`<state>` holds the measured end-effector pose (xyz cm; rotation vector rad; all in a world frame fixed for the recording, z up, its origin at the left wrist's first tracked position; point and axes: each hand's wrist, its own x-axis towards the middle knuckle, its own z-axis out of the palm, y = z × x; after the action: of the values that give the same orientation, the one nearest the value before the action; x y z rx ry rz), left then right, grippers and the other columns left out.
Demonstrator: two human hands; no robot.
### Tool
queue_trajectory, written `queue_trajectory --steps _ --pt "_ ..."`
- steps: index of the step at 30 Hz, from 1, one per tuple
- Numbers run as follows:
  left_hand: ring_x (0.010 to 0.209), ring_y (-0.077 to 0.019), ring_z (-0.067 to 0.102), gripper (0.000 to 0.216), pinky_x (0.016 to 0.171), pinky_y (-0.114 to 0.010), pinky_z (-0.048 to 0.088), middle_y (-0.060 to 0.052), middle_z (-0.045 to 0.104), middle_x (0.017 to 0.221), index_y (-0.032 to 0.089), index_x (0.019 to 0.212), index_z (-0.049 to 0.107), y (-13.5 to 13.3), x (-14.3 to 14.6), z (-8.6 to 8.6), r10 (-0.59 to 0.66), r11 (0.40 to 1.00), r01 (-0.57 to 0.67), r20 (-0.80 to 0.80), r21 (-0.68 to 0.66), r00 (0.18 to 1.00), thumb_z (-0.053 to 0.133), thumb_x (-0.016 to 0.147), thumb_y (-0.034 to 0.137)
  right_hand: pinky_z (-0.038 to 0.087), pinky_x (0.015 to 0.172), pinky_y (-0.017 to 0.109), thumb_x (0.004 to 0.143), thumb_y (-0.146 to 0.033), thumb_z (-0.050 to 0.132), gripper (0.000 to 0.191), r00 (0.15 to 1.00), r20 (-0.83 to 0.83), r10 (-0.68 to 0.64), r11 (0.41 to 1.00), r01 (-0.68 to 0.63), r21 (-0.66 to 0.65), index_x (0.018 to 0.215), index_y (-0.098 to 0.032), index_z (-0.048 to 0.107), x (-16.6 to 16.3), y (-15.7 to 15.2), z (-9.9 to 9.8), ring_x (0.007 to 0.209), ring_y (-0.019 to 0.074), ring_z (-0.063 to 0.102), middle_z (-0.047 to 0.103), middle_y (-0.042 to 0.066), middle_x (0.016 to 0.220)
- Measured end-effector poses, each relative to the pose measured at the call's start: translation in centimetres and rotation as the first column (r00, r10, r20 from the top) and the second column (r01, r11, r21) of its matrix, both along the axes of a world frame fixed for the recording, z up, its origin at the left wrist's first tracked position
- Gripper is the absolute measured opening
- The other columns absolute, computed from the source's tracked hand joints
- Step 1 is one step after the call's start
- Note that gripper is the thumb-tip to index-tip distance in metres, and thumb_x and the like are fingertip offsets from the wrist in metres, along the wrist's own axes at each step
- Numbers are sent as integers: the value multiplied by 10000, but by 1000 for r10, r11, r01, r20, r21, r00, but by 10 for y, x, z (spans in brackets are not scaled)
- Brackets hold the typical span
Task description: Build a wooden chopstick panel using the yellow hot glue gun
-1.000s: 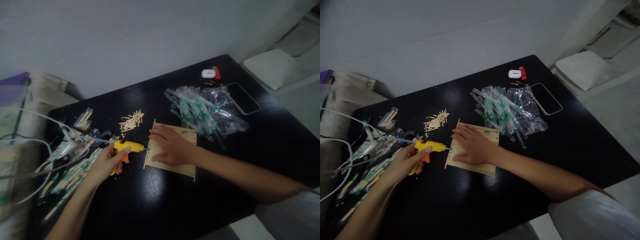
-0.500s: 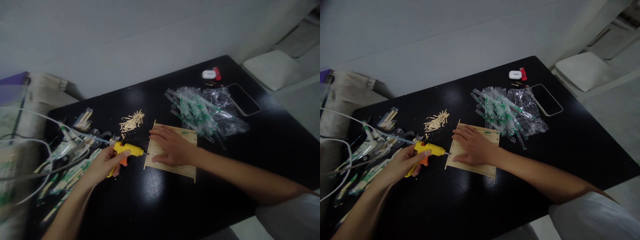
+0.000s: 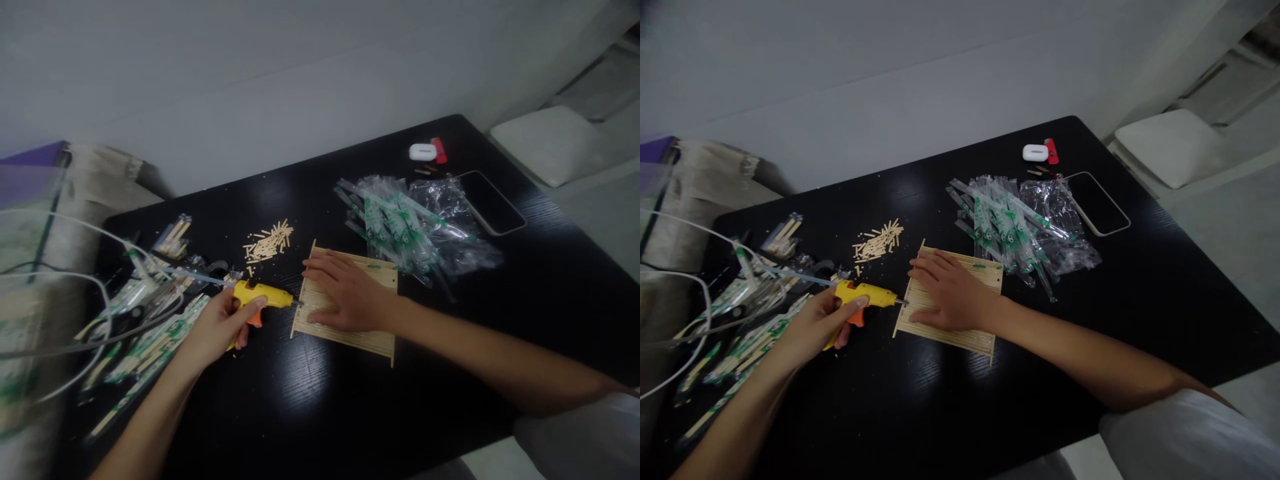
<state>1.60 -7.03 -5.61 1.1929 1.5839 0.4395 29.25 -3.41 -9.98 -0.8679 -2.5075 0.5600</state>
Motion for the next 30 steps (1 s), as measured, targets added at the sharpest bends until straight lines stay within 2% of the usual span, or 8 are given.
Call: queue_trajectory --steps 16,23,30 --pt "311 -104 473 407 354 -204 337 62 573 436 213 792 535 0 9 1 75 996 -75 1 47 997 693 827 587 283 1251 576 899 -581 692 725 1000 3 -3 1000 3 -23 1454 -162 488 0 0 -1 1449 321 435 527 182 1502" --pt "331 -107 487 445 373 -202 363 50 558 419 204 772 553 -3 11 -4 79 994 -79 0 77 997 683 827 626 305 1242 576 900 -594 683 713 1000 -4 -2 1000 2 4 1425 -144 506 0 0 0 1432 330 462 545 189 1485" --pt "326 -114 492 428 374 -205 359 41 554 409 197 751 564 2 8 -1 43 999 -43 17 30 999 671 847 601 294 1241 594 908 -589 674 714 1000 -18 0 1000 0 -9 1450 -164 488 0 0 -2 1439 332 454 536 186 1495"
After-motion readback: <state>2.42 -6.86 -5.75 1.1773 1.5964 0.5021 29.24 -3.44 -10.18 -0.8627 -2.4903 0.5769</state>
